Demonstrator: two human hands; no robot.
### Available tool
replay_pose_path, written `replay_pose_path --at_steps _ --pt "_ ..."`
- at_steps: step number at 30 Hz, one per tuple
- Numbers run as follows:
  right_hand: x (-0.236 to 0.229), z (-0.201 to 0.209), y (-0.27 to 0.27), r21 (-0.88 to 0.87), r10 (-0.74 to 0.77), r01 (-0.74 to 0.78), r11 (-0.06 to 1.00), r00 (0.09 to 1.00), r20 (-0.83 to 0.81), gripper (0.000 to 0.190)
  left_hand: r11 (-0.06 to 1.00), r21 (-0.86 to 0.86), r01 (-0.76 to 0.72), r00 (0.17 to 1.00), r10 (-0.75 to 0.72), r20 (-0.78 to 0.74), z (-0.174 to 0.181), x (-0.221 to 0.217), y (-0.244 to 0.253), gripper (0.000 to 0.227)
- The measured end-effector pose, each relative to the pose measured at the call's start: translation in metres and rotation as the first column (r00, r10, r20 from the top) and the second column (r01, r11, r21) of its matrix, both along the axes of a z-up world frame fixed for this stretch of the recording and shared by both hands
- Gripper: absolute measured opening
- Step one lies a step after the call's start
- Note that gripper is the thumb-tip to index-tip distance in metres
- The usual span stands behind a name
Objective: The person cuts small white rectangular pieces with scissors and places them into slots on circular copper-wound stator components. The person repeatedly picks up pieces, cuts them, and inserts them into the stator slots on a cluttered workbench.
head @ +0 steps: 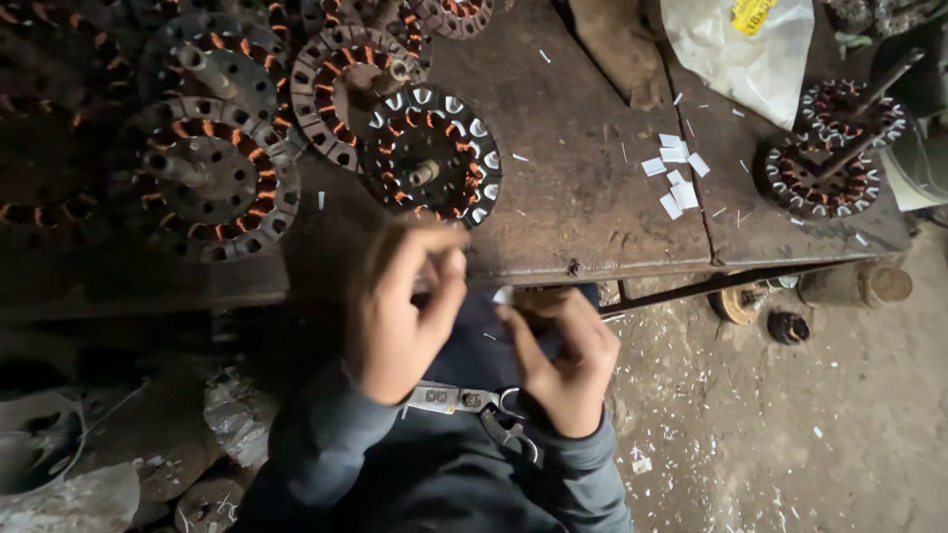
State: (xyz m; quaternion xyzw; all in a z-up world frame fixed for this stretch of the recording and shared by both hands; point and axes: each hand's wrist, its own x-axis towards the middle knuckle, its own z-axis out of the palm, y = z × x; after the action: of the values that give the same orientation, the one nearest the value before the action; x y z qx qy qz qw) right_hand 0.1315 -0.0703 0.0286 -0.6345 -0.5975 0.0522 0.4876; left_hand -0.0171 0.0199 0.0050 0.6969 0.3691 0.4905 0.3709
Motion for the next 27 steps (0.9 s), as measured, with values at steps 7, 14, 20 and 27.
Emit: replay_pose_path --at_steps 7,14,20,27 --pt "0.013 -0.011 -0.002 -0.012 -0.005 0.002 1.000 0.957 -0.289 0.010 0.956 0.263 -0.132 0.984 0.157 -0.079 -0.005 0.023 0.004 0.051" --pt "0.025 -0.003 0.007 0.011 0.010 -0.007 1.000 0.944 -0.329 0.010 0.904 0.339 -0.260 0.963 0.271 0.015 -0.021 0.038 0.040 0.037" --pt "0.037 0.013 0.045 0.095 0.037 0.002 0.995 0.916 -0.400 0.009 0.994 -0.068 0.088 0.968 -0.069 0.242 -0.007 0.079 0.073 0.036" --pt "0.024 0.018 0.047 0.201 0.100 -0.017 0.979 0.907 -0.410 0.010 0.974 0.219 0.053 0.978 -0.095 0.185 0.000 0.063 0.026 0.038"
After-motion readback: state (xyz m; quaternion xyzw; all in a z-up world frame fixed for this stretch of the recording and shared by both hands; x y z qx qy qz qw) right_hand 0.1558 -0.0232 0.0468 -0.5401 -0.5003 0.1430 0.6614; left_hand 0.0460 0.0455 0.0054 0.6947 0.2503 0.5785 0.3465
